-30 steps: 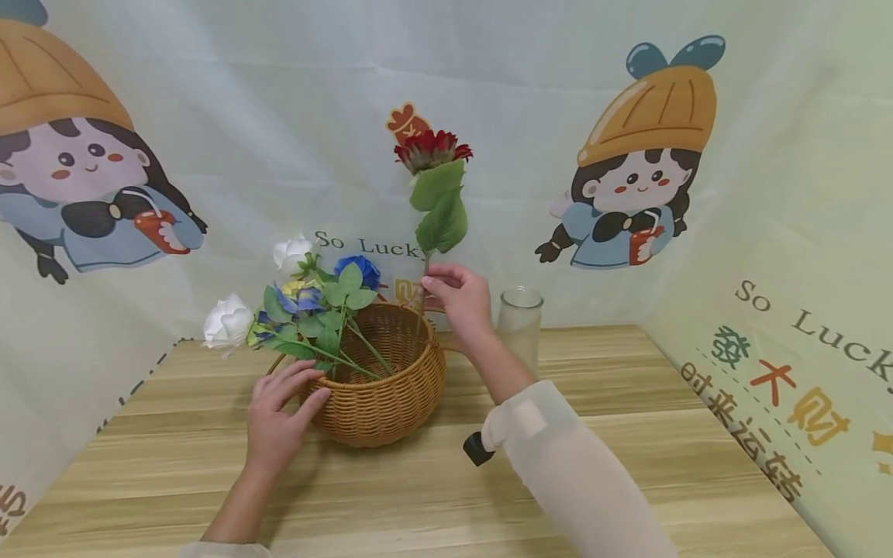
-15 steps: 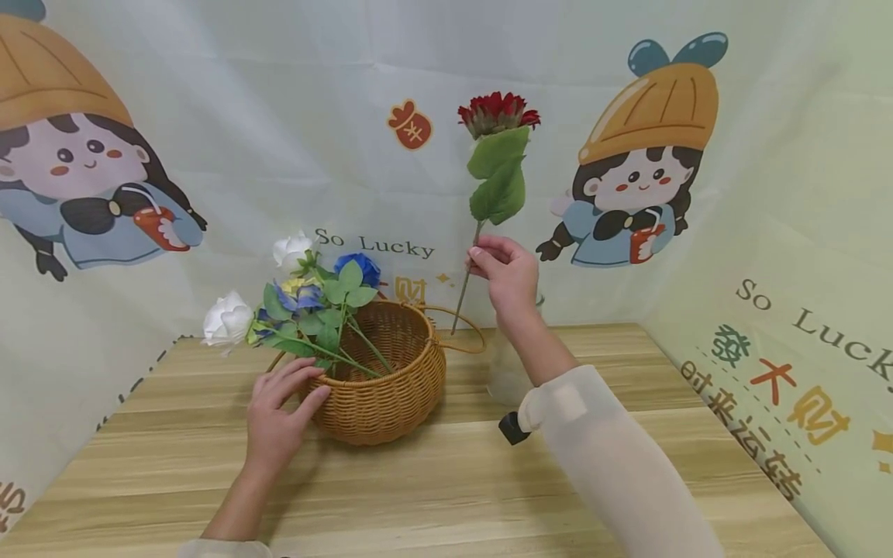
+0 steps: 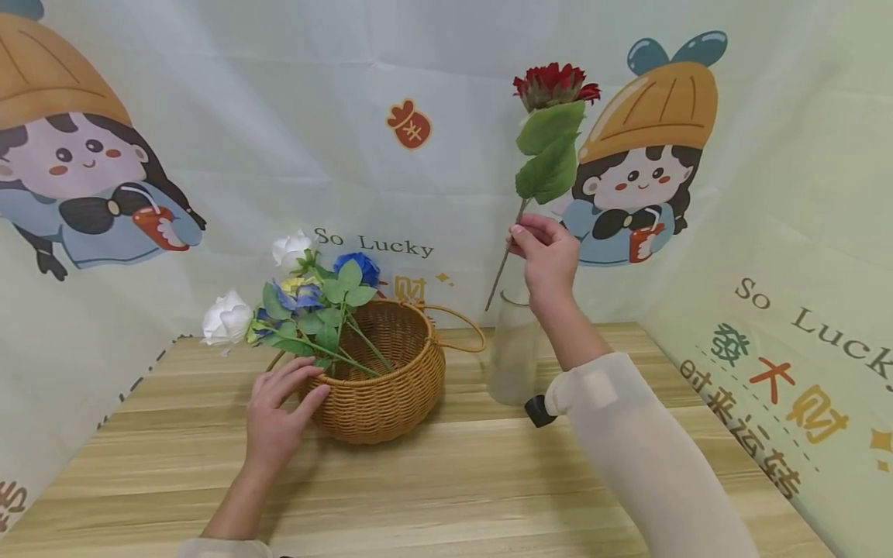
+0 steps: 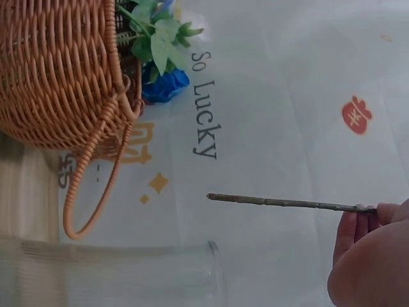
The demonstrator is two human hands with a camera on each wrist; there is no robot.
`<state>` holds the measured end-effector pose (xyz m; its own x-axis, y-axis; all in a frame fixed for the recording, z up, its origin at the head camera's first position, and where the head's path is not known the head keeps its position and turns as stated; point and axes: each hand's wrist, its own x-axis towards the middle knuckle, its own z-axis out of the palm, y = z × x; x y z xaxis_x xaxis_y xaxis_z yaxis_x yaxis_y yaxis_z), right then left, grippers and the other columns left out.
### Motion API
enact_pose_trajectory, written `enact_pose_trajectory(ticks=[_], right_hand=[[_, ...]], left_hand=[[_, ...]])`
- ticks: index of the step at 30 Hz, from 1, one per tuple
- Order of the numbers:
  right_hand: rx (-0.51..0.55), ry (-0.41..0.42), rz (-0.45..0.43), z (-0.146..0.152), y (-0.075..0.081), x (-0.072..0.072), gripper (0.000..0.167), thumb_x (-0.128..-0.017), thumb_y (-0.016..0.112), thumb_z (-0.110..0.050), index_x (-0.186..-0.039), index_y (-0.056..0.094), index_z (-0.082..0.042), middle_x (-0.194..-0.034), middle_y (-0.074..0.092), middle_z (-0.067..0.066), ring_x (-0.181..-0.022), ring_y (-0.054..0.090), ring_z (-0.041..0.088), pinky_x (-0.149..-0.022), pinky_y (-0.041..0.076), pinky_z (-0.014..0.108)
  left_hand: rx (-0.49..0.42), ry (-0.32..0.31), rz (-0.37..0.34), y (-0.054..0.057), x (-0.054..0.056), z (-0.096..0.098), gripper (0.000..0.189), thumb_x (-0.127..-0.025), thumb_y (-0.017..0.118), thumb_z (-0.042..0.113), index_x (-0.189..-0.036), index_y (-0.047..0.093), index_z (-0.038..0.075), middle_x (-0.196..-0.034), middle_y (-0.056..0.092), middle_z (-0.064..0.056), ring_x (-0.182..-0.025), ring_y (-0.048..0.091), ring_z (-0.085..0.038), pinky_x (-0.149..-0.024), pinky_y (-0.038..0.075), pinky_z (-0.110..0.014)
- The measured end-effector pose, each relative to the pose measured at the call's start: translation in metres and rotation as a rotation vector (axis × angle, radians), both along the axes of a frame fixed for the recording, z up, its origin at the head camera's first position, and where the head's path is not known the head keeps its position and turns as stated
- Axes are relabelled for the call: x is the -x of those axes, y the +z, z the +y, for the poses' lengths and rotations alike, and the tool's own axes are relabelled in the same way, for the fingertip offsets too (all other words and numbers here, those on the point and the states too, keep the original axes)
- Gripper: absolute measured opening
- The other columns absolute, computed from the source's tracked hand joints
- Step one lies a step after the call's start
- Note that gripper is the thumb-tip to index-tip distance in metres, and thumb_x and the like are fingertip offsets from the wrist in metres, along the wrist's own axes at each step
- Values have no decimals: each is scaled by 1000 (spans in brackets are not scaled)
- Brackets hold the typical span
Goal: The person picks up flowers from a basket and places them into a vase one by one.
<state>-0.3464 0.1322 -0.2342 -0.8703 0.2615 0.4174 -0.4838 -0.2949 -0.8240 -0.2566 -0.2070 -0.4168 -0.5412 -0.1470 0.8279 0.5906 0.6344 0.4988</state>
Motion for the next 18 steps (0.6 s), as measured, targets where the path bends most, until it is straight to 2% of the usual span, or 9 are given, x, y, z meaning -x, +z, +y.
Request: enact_pose_trajectory(ticks=[6,13,18], right_hand=[[28,-63,-29,16,6,4,14,-88,68,2,-102,64,5,-83,67,6,-74,68,15,-71,55,23],[54,-123,-66,32,6,7,16,-88,69,0,-104,63,2,-91,65,9,-79,68,17,-75,55,24],[36,-188,-67,37,4,10,19,-89,67,1,-107,63,4,-92,65,8,-82,67,19,-75,55,25]], left_hand=[[2,0,12,-1,1,-1,27,-73,84,9,-98,75,10,-114,69,-6,-97,51,-23,-83,35,-32],[6,3,28,0,1,0,28,-72,84,9,-98,75,12,-114,69,-5,-97,52,-23,-82,35,-32],[2,-1,34,0,0,0,28,-72,84,7,-98,75,12,-113,69,-6,-97,52,-24,-82,35,-33]])
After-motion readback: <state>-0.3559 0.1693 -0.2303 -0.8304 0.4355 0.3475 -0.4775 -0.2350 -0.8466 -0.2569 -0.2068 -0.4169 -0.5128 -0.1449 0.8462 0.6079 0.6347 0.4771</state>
